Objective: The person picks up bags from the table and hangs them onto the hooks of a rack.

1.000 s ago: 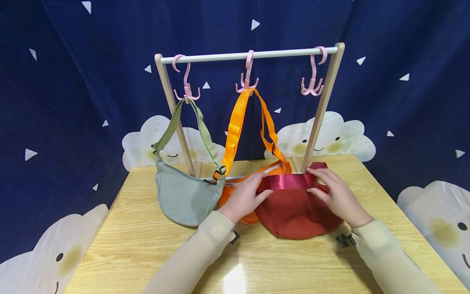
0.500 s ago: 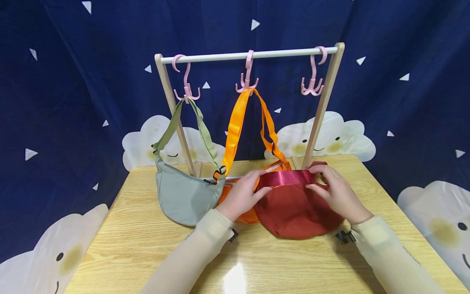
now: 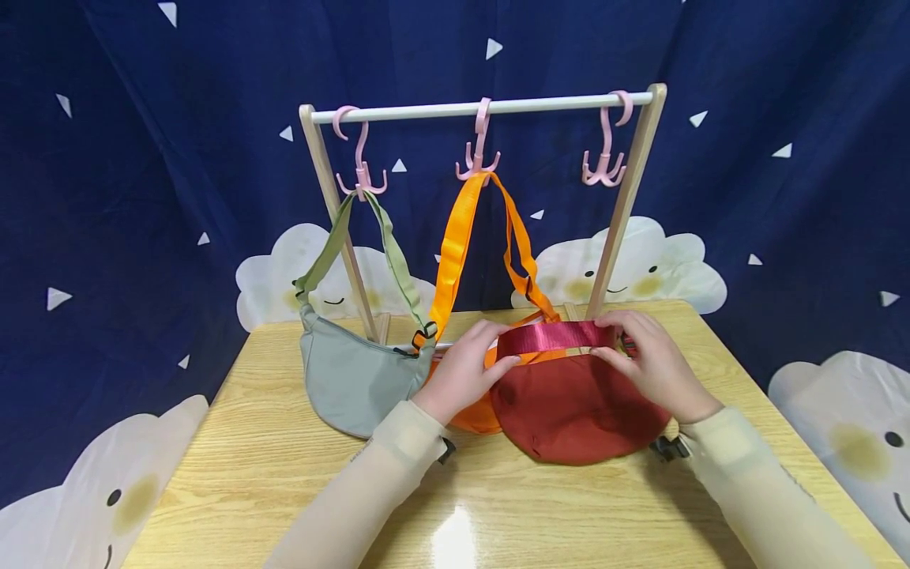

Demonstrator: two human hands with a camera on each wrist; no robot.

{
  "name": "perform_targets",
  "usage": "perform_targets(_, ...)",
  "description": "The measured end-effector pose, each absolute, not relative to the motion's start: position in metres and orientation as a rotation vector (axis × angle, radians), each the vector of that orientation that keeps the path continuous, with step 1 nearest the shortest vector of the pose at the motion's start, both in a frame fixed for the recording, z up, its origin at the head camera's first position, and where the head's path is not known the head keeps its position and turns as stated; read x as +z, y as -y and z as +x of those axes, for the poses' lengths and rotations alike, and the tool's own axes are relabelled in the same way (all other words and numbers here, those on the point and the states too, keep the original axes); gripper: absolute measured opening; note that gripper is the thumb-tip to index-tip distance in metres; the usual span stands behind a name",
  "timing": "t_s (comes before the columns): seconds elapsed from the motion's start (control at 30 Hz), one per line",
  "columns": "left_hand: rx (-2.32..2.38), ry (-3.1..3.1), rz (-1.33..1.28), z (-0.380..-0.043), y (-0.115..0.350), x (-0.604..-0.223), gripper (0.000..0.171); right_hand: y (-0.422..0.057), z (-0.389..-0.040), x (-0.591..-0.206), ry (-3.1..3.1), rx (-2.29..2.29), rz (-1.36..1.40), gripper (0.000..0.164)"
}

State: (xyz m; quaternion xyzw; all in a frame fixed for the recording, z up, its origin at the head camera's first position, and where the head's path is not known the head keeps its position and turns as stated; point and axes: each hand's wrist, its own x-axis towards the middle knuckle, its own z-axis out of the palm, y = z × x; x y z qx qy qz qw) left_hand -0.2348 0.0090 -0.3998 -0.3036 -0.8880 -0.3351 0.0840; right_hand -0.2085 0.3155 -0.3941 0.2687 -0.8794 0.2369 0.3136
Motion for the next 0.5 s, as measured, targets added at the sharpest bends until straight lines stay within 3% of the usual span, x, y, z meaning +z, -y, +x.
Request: perform_targets(0.5,-1.082,2.646,-0.888,-0.235,-0.010,-0.382,0.046,-0.310,-0.208,-0.366,2.335,0.607,0.697,0.056)
